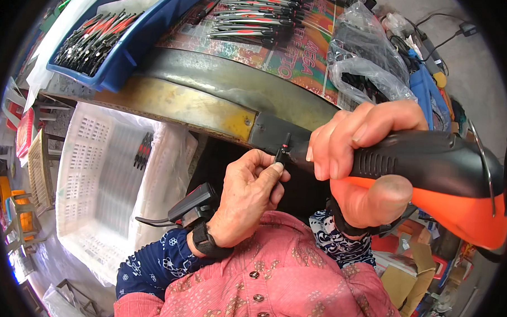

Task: The person repeatedly picks up small black components with red wires from a table, holds them with one hand, and applies a soldering iron with the other hand to the component tip. Finished items are placed into a white basket below the table. The process is repeated for multiple units throughout the clip.

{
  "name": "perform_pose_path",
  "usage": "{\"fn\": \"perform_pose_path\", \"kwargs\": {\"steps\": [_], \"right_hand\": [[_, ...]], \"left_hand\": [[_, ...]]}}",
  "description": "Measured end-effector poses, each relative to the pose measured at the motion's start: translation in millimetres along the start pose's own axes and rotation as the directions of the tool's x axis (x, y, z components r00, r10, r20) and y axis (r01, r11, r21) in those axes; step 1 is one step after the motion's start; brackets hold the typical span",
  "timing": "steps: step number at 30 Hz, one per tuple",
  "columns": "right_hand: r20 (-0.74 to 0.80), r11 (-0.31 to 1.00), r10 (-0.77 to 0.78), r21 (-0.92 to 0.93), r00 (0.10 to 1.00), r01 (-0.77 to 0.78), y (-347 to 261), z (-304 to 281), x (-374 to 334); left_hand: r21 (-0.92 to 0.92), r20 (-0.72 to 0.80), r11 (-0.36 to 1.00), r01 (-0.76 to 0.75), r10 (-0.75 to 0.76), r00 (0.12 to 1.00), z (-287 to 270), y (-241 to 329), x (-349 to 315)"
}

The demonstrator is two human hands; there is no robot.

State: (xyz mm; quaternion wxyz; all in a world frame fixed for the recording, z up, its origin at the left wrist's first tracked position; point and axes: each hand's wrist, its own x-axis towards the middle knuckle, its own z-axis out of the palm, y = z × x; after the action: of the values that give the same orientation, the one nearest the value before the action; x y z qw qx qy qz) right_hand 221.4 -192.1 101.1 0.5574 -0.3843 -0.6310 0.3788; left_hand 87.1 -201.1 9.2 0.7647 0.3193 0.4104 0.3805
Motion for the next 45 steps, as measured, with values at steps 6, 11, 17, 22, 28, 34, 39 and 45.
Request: {"fn": "perform_pose_path", "kwargs": {"steps": [6,11,17,22,28,34,39,45], "right_hand": [[0.015,1.000,0.005,0.011,1.000,-0.005,3,3,5],[-0.023,0.999,0.030,0.038,0.999,-0.029,4,6,6],[-0.179,0.996,0.078,0.060,0.981,-0.068,4,17,6],[-0.191,0.998,0.061,0.023,0.980,-0.058,1,16,4],[-0.098,0.998,0.045,0.054,0.994,-0.040,-2,11,2],[-0.088,0.999,0.044,0.035,0.995,-0.041,-1,10,5],[-0.108,0.997,0.058,0.050,0.992,-0.053,0,12,6],[-0.113,0.996,0.090,0.005,0.989,-0.090,-2,15,8]], "left_hand": [[-0.026,-0.018,1.000,0.011,-0.011,1.000,1,1,0],[-0.012,0.003,1.000,-0.011,0.011,1.000,2,-1,-1],[-0.083,0.016,0.992,0.095,-0.094,0.995,0,3,-2],[-0.055,0.024,0.996,0.069,-0.068,0.997,-1,3,-2],[-0.068,-0.003,0.996,0.053,-0.053,0.999,2,2,-2],[-0.071,-0.006,0.996,0.057,-0.057,0.998,1,2,-2],[-0.070,0.015,0.995,0.064,-0.063,0.998,-1,2,-1],[-0.011,0.011,1.000,0.014,-0.013,1.000,0,1,0]]}}
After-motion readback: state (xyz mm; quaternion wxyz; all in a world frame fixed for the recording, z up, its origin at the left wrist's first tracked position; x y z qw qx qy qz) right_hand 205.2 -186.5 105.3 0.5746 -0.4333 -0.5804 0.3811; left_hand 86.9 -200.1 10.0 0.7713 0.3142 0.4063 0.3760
